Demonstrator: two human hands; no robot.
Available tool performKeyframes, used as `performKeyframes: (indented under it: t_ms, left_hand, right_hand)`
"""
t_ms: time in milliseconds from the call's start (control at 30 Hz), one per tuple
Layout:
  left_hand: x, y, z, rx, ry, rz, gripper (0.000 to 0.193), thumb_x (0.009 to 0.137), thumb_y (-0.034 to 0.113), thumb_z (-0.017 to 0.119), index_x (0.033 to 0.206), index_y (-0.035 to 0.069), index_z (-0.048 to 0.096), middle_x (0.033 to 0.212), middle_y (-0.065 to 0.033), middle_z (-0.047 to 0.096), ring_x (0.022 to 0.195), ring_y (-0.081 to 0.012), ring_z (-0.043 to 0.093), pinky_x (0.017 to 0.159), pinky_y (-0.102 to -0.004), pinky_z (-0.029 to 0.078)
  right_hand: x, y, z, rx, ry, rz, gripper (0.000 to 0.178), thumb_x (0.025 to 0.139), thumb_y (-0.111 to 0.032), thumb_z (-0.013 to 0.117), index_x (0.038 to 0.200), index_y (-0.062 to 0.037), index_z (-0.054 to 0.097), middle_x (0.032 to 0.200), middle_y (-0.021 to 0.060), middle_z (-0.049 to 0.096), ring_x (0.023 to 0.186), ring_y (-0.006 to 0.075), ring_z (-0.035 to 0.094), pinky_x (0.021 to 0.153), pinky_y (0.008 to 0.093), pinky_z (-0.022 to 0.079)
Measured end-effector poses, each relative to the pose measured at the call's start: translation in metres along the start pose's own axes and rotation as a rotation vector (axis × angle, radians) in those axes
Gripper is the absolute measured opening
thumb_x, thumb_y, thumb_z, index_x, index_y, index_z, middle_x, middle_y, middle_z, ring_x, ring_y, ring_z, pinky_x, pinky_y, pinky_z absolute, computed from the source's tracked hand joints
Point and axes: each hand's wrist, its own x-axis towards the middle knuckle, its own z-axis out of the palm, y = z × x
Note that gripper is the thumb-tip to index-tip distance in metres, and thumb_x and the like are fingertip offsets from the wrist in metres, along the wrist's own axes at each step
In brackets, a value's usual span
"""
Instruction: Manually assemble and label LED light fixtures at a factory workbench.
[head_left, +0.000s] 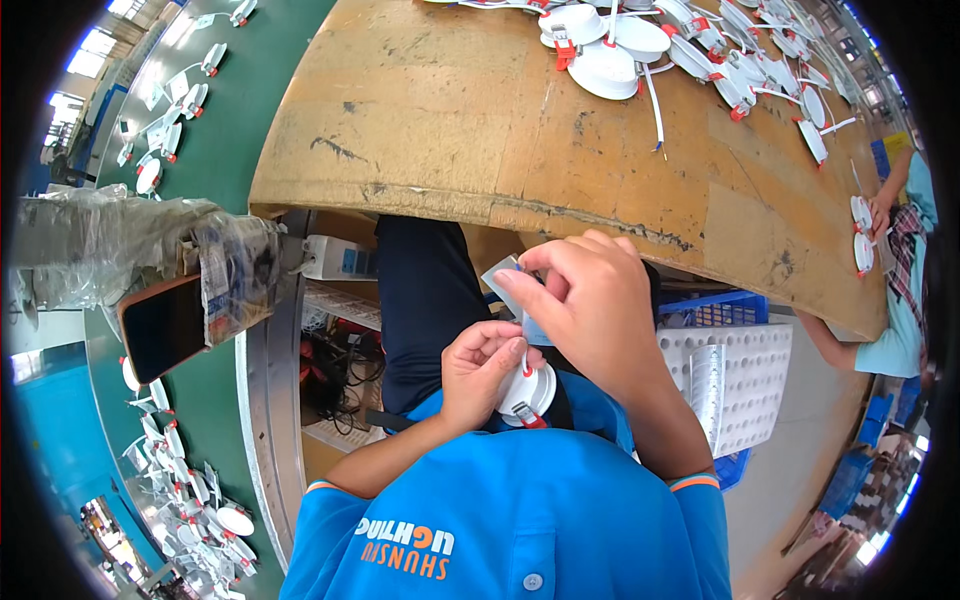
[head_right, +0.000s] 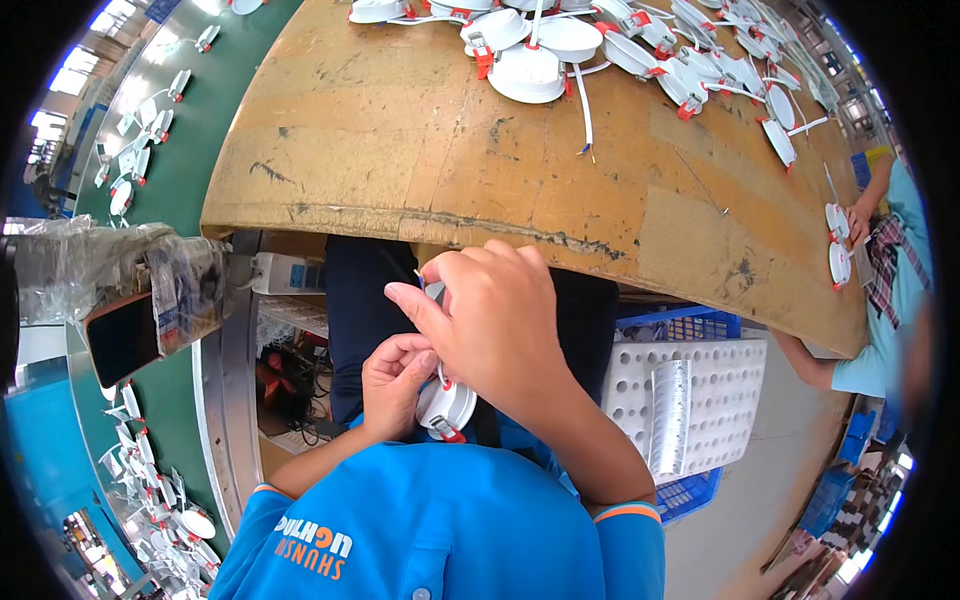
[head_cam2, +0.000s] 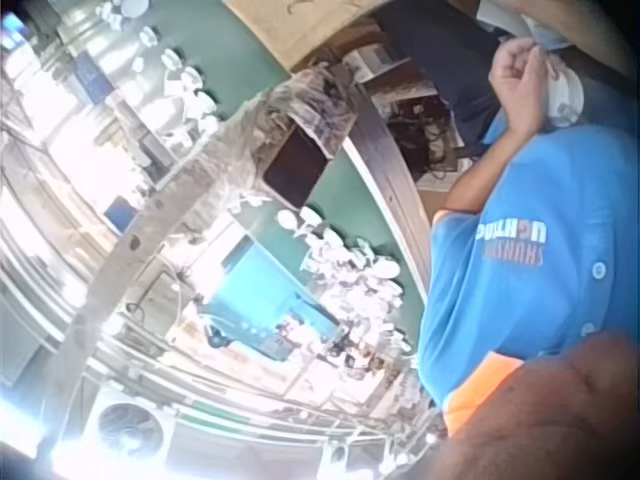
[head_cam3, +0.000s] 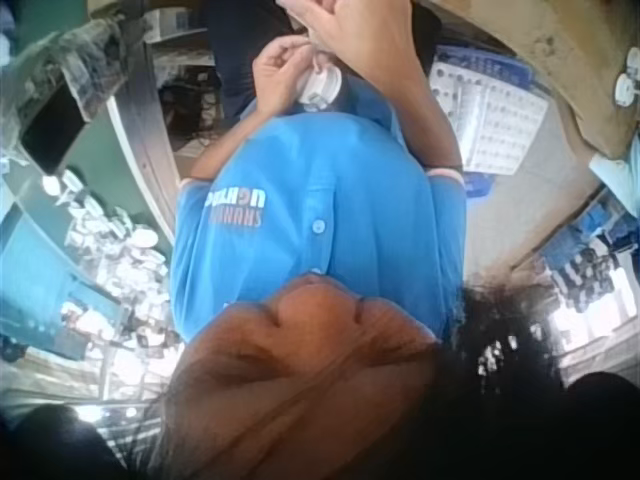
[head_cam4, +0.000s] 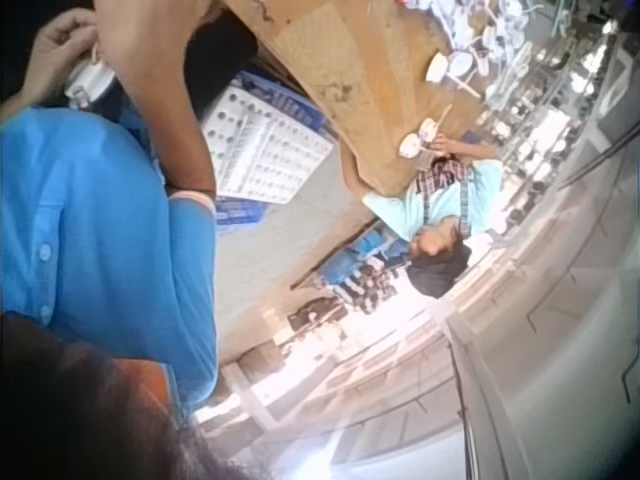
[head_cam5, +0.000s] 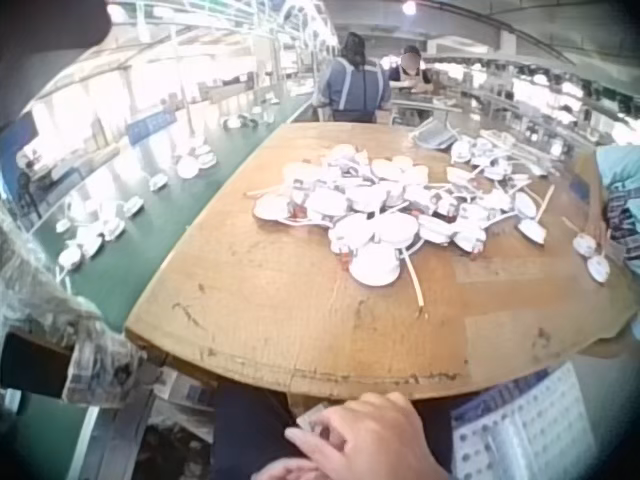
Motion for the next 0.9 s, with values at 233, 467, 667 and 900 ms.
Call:
performKeyframes:
  t_ms: [233,467,667,900]
  left_hand:
    - [-0.002,0.007,-0.008,-0.169,0.042,0.000,0.011,0.083,0.004,0.053,0.093,0.000,0.052,0.074,-0.0132,0.061,0.067,-0.0177,0.060,0.064,-0.0297,0.050]
    - [-0.006,0.010,-0.014,-0.287,0.065,-0.010,0.013,0.083,0.007,0.053,0.094,0.002,0.052,0.078,-0.0140,0.060,0.065,-0.0204,0.059,0.065,-0.0336,0.049]
    - [-0.011,0.010,-0.010,-0.305,0.043,0.066,0.012,0.081,0.006,0.055,0.092,0.001,0.052,0.077,-0.0143,0.061,0.065,-0.0203,0.059,0.063,-0.0326,0.050]
    - [-0.013,0.012,-0.010,-0.294,0.034,0.130,0.013,0.077,0.002,0.058,0.089,0.000,0.053,0.077,-0.0139,0.061,0.064,-0.0200,0.060,0.061,-0.0311,0.050]
  right_hand:
    - [-0.045,0.024,-0.012,0.696,0.093,0.256,0.023,0.072,-0.014,0.065,0.091,-0.0015,0.059,0.061,-0.0013,0.047,0.057,0.0057,0.041,0.054,0.0189,0.035]
    - [-0.069,0.033,0.020,1.057,0.008,0.438,0.030,0.075,-0.017,0.067,0.096,0.0017,0.057,0.063,-0.0043,0.047,0.059,0.0025,0.040,0.055,0.0164,0.034]
    - [-0.068,0.029,0.029,1.099,0.005,0.442,0.016,0.075,-0.011,0.066,0.083,0.0017,0.061,0.059,-0.0048,0.049,0.054,0.0010,0.039,0.049,0.0157,0.032]
    - [-0.068,0.025,0.033,1.162,0.023,0.449,0.012,0.075,-0.010,0.066,0.077,0.0013,0.062,0.059,-0.0046,0.050,0.054,0.0006,0.039,0.048,0.0159,0.031]
